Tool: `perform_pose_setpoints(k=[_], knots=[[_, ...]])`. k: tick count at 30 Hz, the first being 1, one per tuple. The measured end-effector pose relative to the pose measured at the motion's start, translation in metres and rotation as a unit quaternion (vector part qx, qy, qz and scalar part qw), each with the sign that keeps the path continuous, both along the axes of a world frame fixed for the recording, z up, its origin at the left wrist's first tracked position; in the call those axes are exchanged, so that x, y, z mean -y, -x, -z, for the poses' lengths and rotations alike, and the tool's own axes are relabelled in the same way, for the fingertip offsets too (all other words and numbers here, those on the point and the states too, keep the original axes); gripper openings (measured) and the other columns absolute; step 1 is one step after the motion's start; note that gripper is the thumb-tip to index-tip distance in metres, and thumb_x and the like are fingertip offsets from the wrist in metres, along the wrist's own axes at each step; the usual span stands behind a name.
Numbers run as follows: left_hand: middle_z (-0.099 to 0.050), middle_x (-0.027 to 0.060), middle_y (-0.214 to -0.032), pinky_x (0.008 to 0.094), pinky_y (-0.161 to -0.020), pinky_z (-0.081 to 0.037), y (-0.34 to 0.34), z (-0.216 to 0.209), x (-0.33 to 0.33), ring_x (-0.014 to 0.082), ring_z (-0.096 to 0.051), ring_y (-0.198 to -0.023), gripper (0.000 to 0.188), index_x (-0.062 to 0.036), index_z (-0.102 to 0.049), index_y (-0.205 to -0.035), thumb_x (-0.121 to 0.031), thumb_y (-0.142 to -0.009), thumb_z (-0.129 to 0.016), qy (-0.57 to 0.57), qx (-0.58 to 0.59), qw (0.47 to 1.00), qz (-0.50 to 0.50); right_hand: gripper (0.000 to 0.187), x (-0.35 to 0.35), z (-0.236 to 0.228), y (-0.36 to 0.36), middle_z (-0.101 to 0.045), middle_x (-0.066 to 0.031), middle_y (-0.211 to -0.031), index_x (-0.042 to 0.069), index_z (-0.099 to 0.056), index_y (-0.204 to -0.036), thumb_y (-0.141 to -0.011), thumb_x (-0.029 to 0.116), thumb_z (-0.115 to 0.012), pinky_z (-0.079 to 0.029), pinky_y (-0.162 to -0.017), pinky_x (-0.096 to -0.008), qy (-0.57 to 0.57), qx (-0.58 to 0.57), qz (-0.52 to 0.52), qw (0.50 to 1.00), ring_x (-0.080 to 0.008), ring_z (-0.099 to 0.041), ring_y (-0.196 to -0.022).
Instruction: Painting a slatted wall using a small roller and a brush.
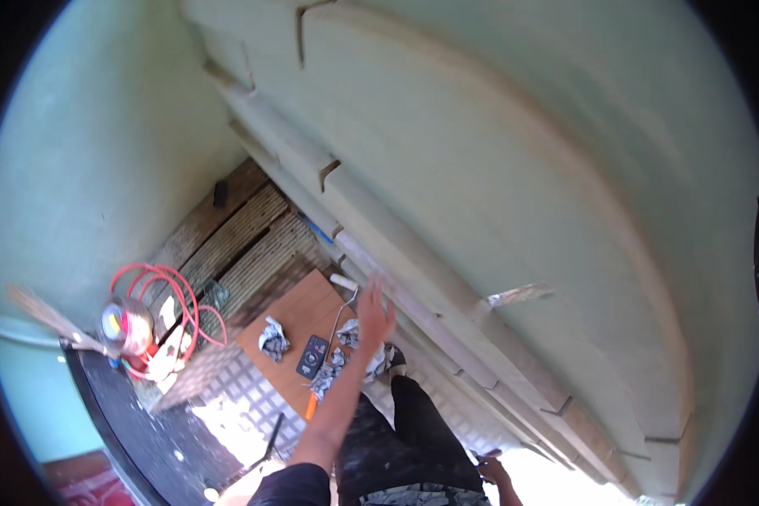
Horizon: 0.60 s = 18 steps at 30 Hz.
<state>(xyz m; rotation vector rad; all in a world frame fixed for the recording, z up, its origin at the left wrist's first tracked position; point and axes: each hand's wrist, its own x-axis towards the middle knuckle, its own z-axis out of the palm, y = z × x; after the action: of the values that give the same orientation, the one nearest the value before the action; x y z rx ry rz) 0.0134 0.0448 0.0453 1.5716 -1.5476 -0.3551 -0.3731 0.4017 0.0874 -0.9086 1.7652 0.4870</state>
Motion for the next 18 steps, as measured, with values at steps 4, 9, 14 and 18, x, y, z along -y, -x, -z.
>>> perform_pose_setpoints(k=[4, 9, 14, 18], knots=[[-0.029, 0.0122, -0.149, 0.0434, -0.106, -0.03, -0.072, 0.019, 0.031, 0.0336, -0.032, -0.134, 0.065, -0.0099, -0.03, -0.144, -0.026, -0.087, -0.054, -0.029, 0.26, 0.963, 0.072, 0.034, 0.025, -0.004, -0.001, -0.068, -0.0146, -0.082, 0.008, -0.063, -0.103, -0.081, 0.033, -0.059, -0.054, -0.064, -0.0396, -0.039, -0.019, -0.177, 0.983, -0.029, -0.067, -0.073], [-0.033, 0.0121, -0.147, 0.0431, -0.103, -0.032, -0.102, 0.017, 0.051, 0.0329, -0.034, -0.132, 0.065, -0.0129, -0.03, -0.145, -0.035, -0.087, -0.053, -0.053, 0.245, 0.967, 0.034, 0.033, 0.005, 0.051, 0.081, -0.067, -0.0125, -0.072, 0.009, -0.062, -0.103, -0.08, 0.033, -0.064, -0.054, -0.061, -0.0387, -0.01, -0.04, -0.188, 0.981, -0.027, -0.066, -0.06], [-0.043, 0.0158, -0.139, 0.042, -0.1, -0.035, -0.106, 0.026, 0.065, 0.0332, -0.038, -0.129, 0.063, -0.0024, -0.034, -0.14, -0.033, -0.089, -0.053, -0.067, 0.198, 0.975, -0.073, 0.037, 0.019, 0.056, 0.088, -0.067, -0.0122, -0.072, 0.01, -0.064, -0.104, -0.078, 0.036, -0.064, -0.054, -0.062, -0.0385, 0.012, -0.078, -0.214, 0.974, -0.0251, -0.067, -0.062], [-0.034, 0.0175, -0.145, 0.0433, -0.103, -0.032, -0.078, 0.014, 0.072, 0.0357, -0.032, -0.134, 0.063, 0.0016, -0.033, -0.139, -0.031, -0.089, -0.053, 0.015, 0.115, 0.992, 0.055, 0.039, 0.029, 0.064, 0.084, -0.067, -0.0154, -0.084, 0.012, -0.061, -0.111, -0.078, 0.033, -0.059, -0.053, -0.073, -0.0421, -0.061, -0.084, -0.25, 0.963, -0.029, -0.067, -0.08]])
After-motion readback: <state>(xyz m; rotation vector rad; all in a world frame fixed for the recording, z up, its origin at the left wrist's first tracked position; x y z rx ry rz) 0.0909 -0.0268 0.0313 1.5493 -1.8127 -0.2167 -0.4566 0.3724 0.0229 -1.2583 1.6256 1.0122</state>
